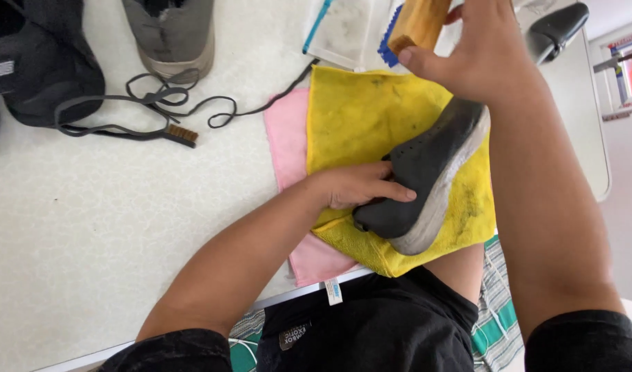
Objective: Scrubbing the side sole of a shoe using a brush and cleaning solution.
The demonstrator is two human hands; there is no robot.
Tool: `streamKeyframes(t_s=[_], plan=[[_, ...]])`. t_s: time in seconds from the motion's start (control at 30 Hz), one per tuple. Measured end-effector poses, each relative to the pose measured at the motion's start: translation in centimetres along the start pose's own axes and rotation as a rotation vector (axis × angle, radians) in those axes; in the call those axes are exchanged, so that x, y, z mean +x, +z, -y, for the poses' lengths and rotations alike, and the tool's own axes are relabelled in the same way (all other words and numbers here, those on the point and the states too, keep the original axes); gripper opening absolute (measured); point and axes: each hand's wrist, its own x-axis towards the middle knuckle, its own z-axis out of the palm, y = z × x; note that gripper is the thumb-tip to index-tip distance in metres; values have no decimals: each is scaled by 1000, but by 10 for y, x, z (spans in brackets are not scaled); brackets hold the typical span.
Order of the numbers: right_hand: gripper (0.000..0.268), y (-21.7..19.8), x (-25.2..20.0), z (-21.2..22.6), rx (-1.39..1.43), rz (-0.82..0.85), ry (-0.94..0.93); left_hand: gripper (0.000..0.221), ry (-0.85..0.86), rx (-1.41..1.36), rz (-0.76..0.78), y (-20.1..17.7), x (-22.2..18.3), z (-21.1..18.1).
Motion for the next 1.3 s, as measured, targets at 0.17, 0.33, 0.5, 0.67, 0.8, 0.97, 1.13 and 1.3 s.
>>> streamKeyframes(t_s=[0.17, 0.33, 0.5, 0.67, 0.8, 0.97, 1.13, 1.3], plan=[[74, -39, -106, 44, 316, -43, -82, 84, -10, -70, -32, -6, 11, 12], [81, -22, -198, 74, 350, -170, -11, 76, -35, -99, -51, -4, 13, 13], [78, -4, -217, 77, 66, -258, -34, 67, -82, 289, -209, 20, -5, -7], [81, 3, -230, 93, 57, -238, -92, 52, -24, 497, -276, 21, -3, -2], [75, -3, -212, 57, 82, -239, -19, 47, -34, 481, -283, 16, 5, 5], [87, 2, -227, 68, 121, -184, -127, 45, 2, 535, -286, 8, 7, 12], [72, -1, -211, 52, 132, -236, -49, 51, -95, 421, -280, 17, 0, -2], [79, 0, -210, 34, 106, -196, -90, 50, -67, 396, -225, 13, 0, 0]])
